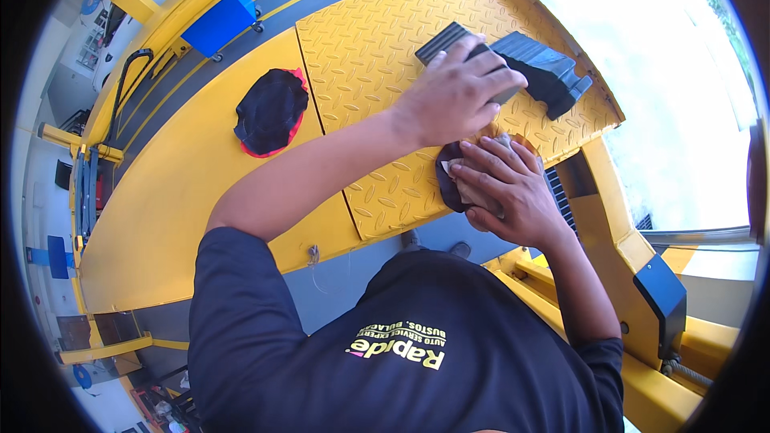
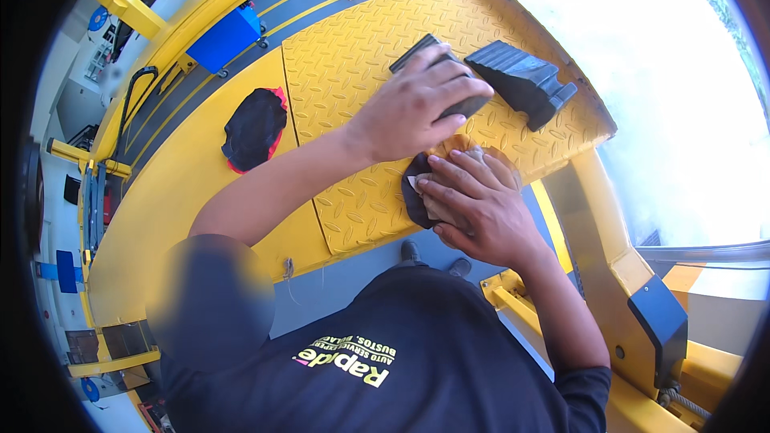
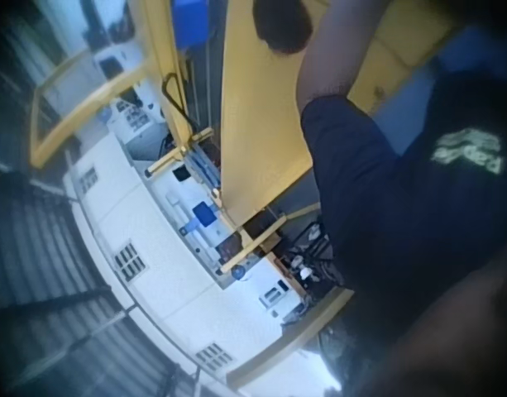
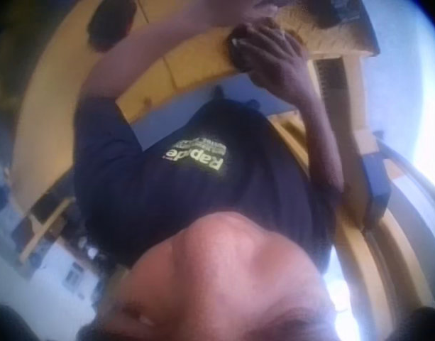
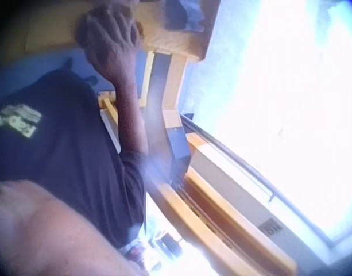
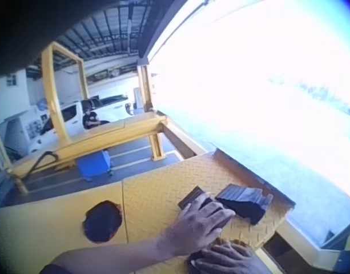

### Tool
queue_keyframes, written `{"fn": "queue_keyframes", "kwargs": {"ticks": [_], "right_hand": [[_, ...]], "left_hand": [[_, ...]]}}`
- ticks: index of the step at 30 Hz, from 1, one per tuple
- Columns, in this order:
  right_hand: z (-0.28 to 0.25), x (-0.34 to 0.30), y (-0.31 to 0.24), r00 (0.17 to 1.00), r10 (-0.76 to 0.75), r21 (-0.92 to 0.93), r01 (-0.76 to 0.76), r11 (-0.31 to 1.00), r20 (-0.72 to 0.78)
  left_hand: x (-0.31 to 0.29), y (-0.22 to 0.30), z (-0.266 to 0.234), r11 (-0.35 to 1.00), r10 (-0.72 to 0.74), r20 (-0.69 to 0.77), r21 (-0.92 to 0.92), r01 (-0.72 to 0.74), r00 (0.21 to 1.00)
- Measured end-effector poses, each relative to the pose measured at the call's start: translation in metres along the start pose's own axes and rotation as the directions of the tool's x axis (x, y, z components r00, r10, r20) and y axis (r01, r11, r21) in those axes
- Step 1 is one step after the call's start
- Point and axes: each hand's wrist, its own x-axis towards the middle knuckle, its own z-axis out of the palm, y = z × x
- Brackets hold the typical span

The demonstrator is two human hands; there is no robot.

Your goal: The person wipes a yellow metal car lift platform and its surrounding beams using two cloths. They clean flat surfaces, textured diamond-plate sections, and vertical supports, moving around the lift to reach different areas.

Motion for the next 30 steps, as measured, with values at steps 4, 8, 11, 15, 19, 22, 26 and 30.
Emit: {"fn": "queue_keyframes", "kwargs": {"ticks": [4,8,11,15,19,22,26,30], "right_hand": [[0.004,0.046,0.007,0.991,-0.006,-0.146,0.025,0.989,0.131],[0.035,0.120,0.040,0.986,-0.079,-0.225,0.110,0.968,0.144],[0.050,0.192,0.066,0.989,-0.068,-0.235,0.098,0.967,0.132],[0.084,0.278,0.114,0.992,-0.091,-0.244,0.110,0.964,0.087],[0.110,0.351,0.123,1.000,-0.007,-0.380,0.010,0.925,0.010],[0.117,0.360,0.190,0.998,-0.043,-0.513,0.011,0.858,-0.051],[0.101,0.361,0.212,0.998,0.066,-0.548,-0.052,0.835,0.006],[0.070,0.336,0.191,0.888,0.449,-0.345,-0.454,0.821,-0.102]], "left_hand": [[-0.019,-0.018,-0.089,0.994,0.005,-0.168,-0.103,-0.023,0.986],[-0.051,-0.023,-0.158,0.942,-0.093,-0.252,-0.334,0.004,0.963],[-0.067,-0.022,-0.182,0.975,0.041,-0.259,-0.200,-0.095,0.965],[-0.094,-0.017,-0.176,0.972,0.094,-0.156,-0.201,-0.125,0.983],[-0.130,0.000,-0.153,0.988,-0.060,-0.046,-0.148,0.053,0.997],[-0.119,0.015,-0.138,0.997,-0.010,0.111,-0.078,0.019,0.994],[-0.116,0.016,-0.113,0.999,-0.029,0.207,0.037,0.021,0.978],[-0.134,0.013,-0.095,0.993,-0.086,0.234,0.094,0.065,0.968]]}}
